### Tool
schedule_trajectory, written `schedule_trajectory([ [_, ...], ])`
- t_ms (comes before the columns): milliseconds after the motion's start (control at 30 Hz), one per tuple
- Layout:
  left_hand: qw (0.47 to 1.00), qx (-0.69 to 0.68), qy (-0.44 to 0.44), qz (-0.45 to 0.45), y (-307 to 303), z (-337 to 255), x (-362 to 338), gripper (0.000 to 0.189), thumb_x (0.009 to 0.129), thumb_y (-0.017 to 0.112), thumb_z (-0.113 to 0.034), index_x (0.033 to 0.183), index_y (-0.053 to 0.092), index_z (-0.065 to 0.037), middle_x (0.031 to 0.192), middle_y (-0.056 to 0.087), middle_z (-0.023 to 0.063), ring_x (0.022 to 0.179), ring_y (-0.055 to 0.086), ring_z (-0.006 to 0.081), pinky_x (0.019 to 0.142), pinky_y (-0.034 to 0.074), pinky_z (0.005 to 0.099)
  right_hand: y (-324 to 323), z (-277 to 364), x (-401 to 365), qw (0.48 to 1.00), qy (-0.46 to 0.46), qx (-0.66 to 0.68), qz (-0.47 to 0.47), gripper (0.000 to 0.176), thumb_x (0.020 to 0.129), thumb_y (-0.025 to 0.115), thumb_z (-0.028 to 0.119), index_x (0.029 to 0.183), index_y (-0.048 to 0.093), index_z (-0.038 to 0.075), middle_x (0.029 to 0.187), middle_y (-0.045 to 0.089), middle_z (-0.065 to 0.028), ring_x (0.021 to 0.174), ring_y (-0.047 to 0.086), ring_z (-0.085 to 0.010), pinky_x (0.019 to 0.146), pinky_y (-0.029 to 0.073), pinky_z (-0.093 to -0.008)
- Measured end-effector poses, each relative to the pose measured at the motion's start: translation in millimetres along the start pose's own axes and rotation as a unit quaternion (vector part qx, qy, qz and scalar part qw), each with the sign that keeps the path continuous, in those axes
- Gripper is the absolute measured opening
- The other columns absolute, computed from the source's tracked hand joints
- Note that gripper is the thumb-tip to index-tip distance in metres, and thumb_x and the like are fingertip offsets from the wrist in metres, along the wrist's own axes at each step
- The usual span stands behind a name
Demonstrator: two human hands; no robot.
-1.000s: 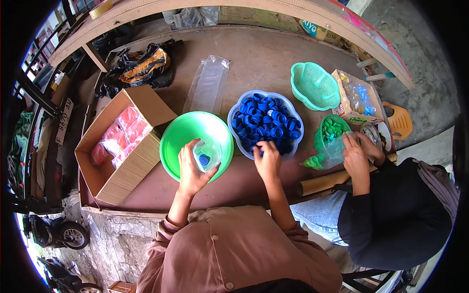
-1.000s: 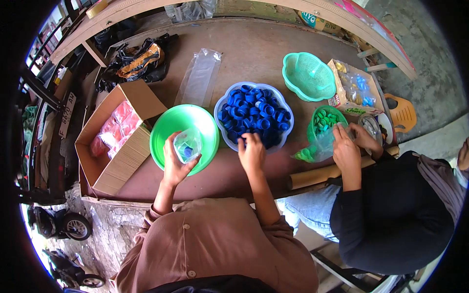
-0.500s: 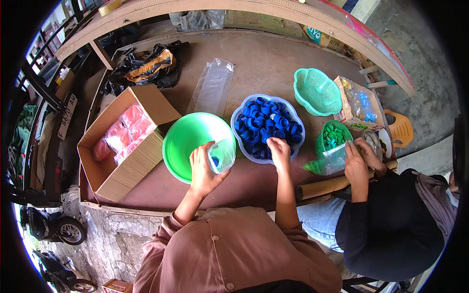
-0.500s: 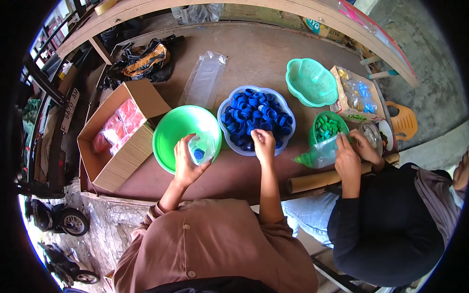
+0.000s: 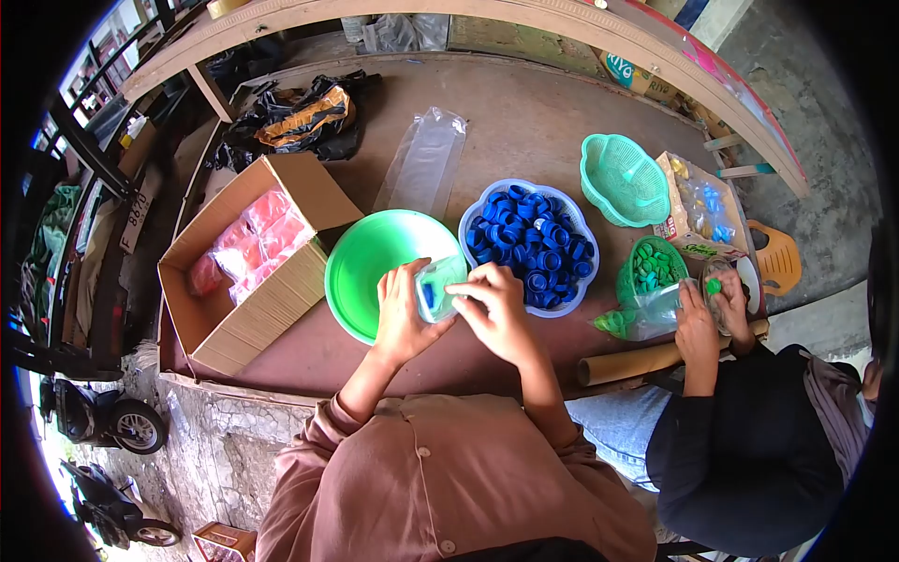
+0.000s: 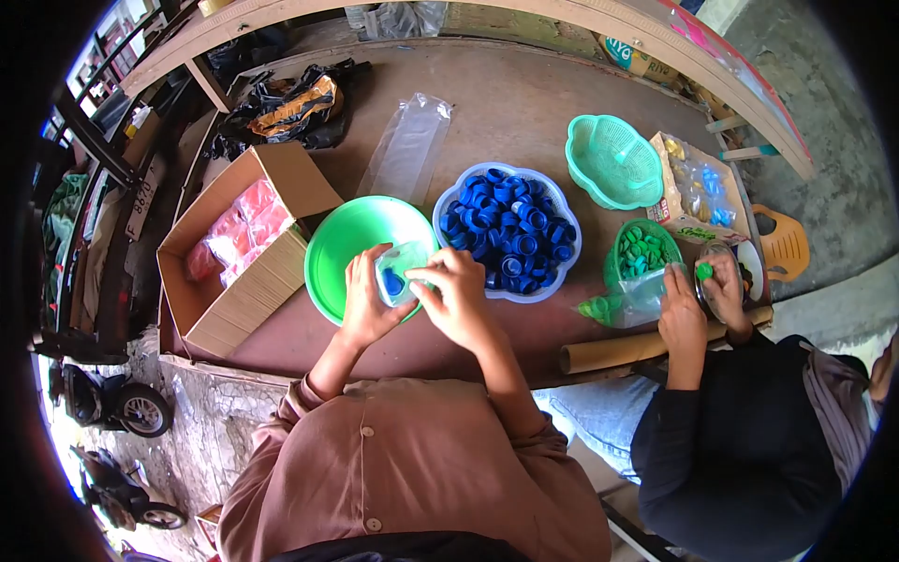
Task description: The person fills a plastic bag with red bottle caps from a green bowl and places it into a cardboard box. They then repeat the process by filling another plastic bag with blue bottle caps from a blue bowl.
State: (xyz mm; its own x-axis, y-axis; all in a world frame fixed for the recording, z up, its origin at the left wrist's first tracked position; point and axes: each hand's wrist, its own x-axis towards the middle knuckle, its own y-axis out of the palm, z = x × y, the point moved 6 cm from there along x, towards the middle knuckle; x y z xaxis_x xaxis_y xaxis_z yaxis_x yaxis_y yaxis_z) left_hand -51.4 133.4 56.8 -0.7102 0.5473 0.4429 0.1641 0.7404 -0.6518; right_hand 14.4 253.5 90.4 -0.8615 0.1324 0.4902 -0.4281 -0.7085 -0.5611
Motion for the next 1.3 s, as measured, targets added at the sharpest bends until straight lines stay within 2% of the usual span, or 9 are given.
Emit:
schedule_trajectory([
  [33, 1.000, -0.001, 0.000, 0.001, -0.4, 0.7, 0.0, 0.076, 0.051, 0.075, -0.019, 0.117, 0.038, -0.002, 0.108, 0.048, 0.0137, 0.102, 0.045, 0.0309, 0.091, 0.030, 0.0419, 0.3, 12.1, 1.2, 0.992, -0.034, -0.122, 0.011, 0.014, 0.077, 0.060, 0.008, 0.090, 0.064, 0.006, 0.080, 0.050, -0.0064, 0.075, 0.050, -0.0177, 0.071, 0.038, -0.0271],
  [167, 1.000, -0.013, -0.001, -0.008, -7.1, 3.7, -1.2, 0.074, 0.052, 0.074, -0.018, 0.116, 0.039, -0.002, 0.109, 0.048, 0.0141, 0.102, 0.045, 0.0317, 0.091, 0.031, 0.0415, -24.1, -29.4, -2.1, 0.990, 0.093, 0.032, -0.100, 0.018, 0.074, 0.061, 0.008, 0.092, 0.064, 0.006, 0.080, 0.054, -0.0089, 0.077, 0.053, -0.0236, 0.070, 0.041, -0.0343],
  [300, 1.000, -0.011, -0.004, 0.003, -11.7, 4.6, 0.3, 0.071, 0.055, 0.074, -0.020, 0.114, 0.041, -0.001, 0.111, 0.047, 0.0154, 0.106, 0.044, 0.0318, 0.092, 0.030, 0.0404, -50.1, -86.9, -33.8, 0.914, 0.188, -0.343, -0.104, 0.013, 0.067, 0.066, 0.014, 0.080, 0.063, 0.012, 0.080, 0.054, -0.0061, 0.079, 0.052, -0.0266, 0.069, 0.039, -0.0384],
  [700, 0.999, -0.004, -0.014, 0.037, 0.1, 2.5, -4.7, 0.072, 0.055, 0.073, -0.019, 0.116, 0.039, -0.001, 0.110, 0.046, 0.0151, 0.105, 0.042, 0.0319, 0.093, 0.029, 0.0402, -42.0, -113.0, -54.4, 0.934, 0.188, -0.270, -0.143, 0.010, 0.071, 0.067, 0.016, 0.078, 0.065, 0.009, 0.070, 0.055, -0.0043, 0.069, 0.054, -0.0213, 0.064, 0.039, -0.0320],
  [767, 0.999, -0.003, -0.012, 0.036, 0.9, 1.8, -5.2, 0.072, 0.055, 0.073, -0.019, 0.116, 0.038, -0.001, 0.109, 0.046, 0.0151, 0.104, 0.042, 0.0318, 0.092, 0.029, 0.0402, -30.3, -134.9, -66.8, 0.862, 0.345, 0.254, -0.270, 0.013, 0.077, 0.064, 0.016, 0.080, 0.062, 0.003, 0.071, 0.057, -0.0016, 0.064, 0.052, -0.0136, 0.058, 0.037, -0.0242],
  [833, 0.999, -0.004, -0.009, 0.036, 2.7, 0.7, -5.4, 0.072, 0.055, 0.073, -0.019, 0.116, 0.038, -0.001, 0.109, 0.046, 0.0150, 0.103, 0.043, 0.0317, 0.092, 0.029, 0.0402, -22.2, -119.2, -61.9, 0.753, 0.366, 0.501, -0.217, 0.011, 0.080, 0.060, 0.012, 0.086, 0.060, 0.002, 0.072, 0.053, -0.0002, 0.063, 0.047, -0.0090, 0.057, 0.034, -0.0213],
  [1033, 0.999, -0.016, -0.002, 0.028, 5.3, -5.9, -3.7, 0.074, 0.053, 0.074, -0.017, 0.116, 0.039, -0.002, 0.110, 0.047, 0.0136, 0.103, 0.043, 0.0319, 0.092, 0.029, 0.0421, -15.7, -74.6, -41.0, 0.718, 0.292, 0.613, -0.154, 0.009, 0.083, 0.054, 0.009, 0.086, 0.059, 0.002, 0.075, 0.053, -0.0015, 0.069, 0.045, -0.0099, 0.062, 0.034, -0.0226],
  [1167, 0.999, -0.018, -0.003, 0.028, 5.0, -7.4, -3.6, 0.074, 0.052, 0.074, -0.017, 0.116, 0.039, -0.002, 0.110, 0.047, 0.0136, 0.103, 0.044, 0.0317, 0.092, 0.029, 0.0422, -8.3, -51.8, -30.5, 0.875, 0.261, 0.397, -0.096, 0.012, 0.083, 0.053, 0.012, 0.083, 0.058, 0.001, 0.075, 0.051, -0.0003, 0.073, 0.047, -0.0105, 0.069, 0.035, -0.0253],
  [1300, 1.000, -0.017, 0.006, 0.020, 7.8, -6.2, -4.7, 0.074, 0.053, 0.074, -0.017, 0.116, 0.039, -0.002, 0.110, 0.047, 0.0139, 0.103, 0.044, 0.0316, 0.092, 0.029, 0.0423, 4.3, -0.4, -15.7, 1.000, 0.006, 0.016, 0.014, 0.016, 0.078, 0.060, 0.007, 0.093, 0.062, 0.002, 0.077, 0.055, -0.0062, 0.072, 0.051, -0.0166, 0.067, 0.039, -0.0263],
])
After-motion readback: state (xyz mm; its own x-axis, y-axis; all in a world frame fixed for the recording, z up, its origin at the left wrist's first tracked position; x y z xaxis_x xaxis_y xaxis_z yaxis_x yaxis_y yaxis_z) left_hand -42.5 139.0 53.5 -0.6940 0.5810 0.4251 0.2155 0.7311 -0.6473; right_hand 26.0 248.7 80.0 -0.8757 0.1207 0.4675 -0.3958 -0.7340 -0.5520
